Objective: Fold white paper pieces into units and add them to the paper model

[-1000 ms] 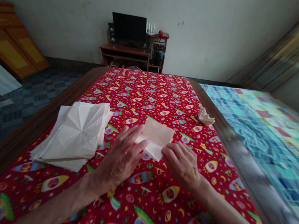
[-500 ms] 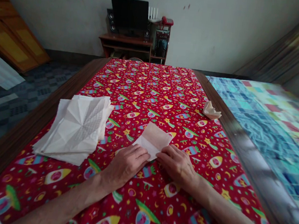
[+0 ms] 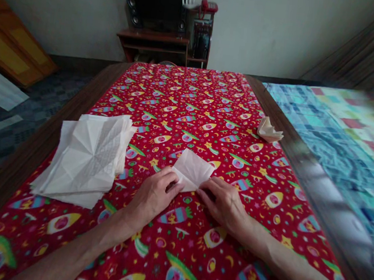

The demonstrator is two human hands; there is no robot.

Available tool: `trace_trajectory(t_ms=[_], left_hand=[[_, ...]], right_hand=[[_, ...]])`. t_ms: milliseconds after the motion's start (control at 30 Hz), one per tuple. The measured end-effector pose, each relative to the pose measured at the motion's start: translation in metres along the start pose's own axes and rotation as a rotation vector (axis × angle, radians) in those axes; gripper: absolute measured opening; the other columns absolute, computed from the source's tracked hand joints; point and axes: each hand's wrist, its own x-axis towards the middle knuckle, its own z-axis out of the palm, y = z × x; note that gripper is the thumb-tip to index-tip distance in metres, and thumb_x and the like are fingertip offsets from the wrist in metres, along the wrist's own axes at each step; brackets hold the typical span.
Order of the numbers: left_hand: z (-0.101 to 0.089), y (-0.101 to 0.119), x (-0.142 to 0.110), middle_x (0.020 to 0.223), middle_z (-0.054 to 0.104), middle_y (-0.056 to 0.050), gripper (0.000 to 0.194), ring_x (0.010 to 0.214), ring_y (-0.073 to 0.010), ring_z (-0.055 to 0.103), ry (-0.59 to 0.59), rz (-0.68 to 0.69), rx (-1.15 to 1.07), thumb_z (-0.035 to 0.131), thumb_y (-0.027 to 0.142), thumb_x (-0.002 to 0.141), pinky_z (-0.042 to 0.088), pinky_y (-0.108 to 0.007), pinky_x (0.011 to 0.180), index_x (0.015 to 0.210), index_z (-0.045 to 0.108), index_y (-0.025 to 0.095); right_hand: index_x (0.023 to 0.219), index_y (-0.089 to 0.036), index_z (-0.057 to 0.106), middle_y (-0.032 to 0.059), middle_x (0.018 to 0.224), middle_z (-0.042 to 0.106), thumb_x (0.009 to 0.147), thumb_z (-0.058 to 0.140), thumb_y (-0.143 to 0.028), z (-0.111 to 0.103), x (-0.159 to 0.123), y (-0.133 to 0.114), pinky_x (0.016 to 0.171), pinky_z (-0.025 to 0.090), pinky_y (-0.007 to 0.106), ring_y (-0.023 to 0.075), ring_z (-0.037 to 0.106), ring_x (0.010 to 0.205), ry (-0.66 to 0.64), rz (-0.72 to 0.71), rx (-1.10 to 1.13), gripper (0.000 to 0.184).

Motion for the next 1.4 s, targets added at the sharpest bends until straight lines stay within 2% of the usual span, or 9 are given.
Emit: trace_trajectory(t_ms=[133,267,367,633,1133,1233,1333,1400], left_hand=[[-0.001,0.001,0.004,0.071,0.045,0.004,0.024,0.062,-0.0103,0.046,-0.01,-0.005,0.001,0.059,0.017,0.085,0.035,-0.023,0.059,0.066,0.045,0.018],[-0.001,0.001,0.004,0.072,0.044,0.004,0.023,0.061,-0.0099,0.044,-0.016,-0.02,0.029,0.059,0.016,0.084,0.034,-0.023,0.059,0.067,0.044,0.018],[0.0,0.001,0.002,0.073,0.044,0.004,0.021,0.061,-0.0097,0.043,-0.026,-0.027,0.042,0.059,0.015,0.084,0.034,-0.023,0.059,0.069,0.044,0.018],[0.003,0.001,0.004,0.074,0.044,0.004,0.022,0.061,-0.0098,0.043,-0.022,-0.024,0.049,0.059,0.015,0.084,0.034,-0.023,0.059,0.07,0.043,0.018],[0.003,0.0,0.003,0.074,0.044,0.004,0.023,0.061,-0.0101,0.046,-0.009,-0.007,0.049,0.06,0.014,0.083,0.037,-0.023,0.057,0.07,0.042,0.019],[0.006,-0.004,0.002,0.082,0.047,0.002,0.018,0.067,-0.0117,0.051,0.046,-0.005,0.07,0.063,0.013,0.081,0.042,-0.023,0.06,0.082,0.046,0.02],[0.01,-0.008,0.001,0.097,0.049,-0.002,0.038,0.082,-0.0151,0.056,0.106,0.011,0.099,0.065,0.013,0.079,0.047,-0.025,0.069,0.11,0.044,0.019],[0.01,-0.007,0.0,0.104,0.05,-0.005,0.046,0.092,-0.0176,0.056,0.104,0.04,0.148,0.064,0.015,0.081,0.049,-0.027,0.075,0.119,0.04,0.019]], right_hand=[[0.082,-0.016,0.059,0.0026,0.072,0.058,0.093,0.047,-0.021,-0.001,-0.005,-0.001,0.056,0.038,0.023,0.0121,0.051,0.064,0.048,-0.089,-0.066,0.017],[0.101,-0.012,0.06,0.0052,0.079,0.06,0.094,0.041,-0.019,-0.006,-0.013,-0.009,0.056,0.038,0.026,0.0154,0.051,0.068,-0.07,-0.304,-0.175,0.021],[0.107,-0.007,0.059,0.0055,0.076,0.059,0.093,0.041,-0.015,-0.006,-0.017,-0.014,0.053,0.037,0.029,0.0165,0.049,0.065,-0.117,-0.384,-0.254,0.024],[0.119,-0.001,0.052,0.0047,0.073,0.059,0.092,0.04,-0.012,0.0,-0.017,-0.012,0.05,0.037,0.029,0.0156,0.05,0.061,-0.101,-0.35,-0.335,0.031],[0.111,-0.007,0.059,0.0014,0.068,0.057,0.09,0.048,-0.014,0.001,-0.014,-0.015,0.049,0.034,0.029,0.0144,0.05,0.057,-0.095,-0.251,-0.345,0.025],[0.109,-0.007,0.06,0.0012,0.067,0.057,0.09,0.046,-0.016,0.001,-0.013,-0.015,0.049,0.035,0.029,0.0146,0.051,0.058,-0.081,-0.235,-0.326,0.025],[0.107,-0.007,0.061,0.0012,0.066,0.056,0.091,0.044,-0.016,0.001,-0.014,-0.015,0.049,0.035,0.028,0.0143,0.051,0.057,-0.055,-0.236,-0.326,0.025],[0.106,-0.007,0.062,0.0014,0.065,0.056,0.091,0.044,-0.016,0.002,-0.015,-0.014,0.048,0.036,0.028,0.0141,0.051,0.056,-0.048,-0.239,-0.333,0.025]])
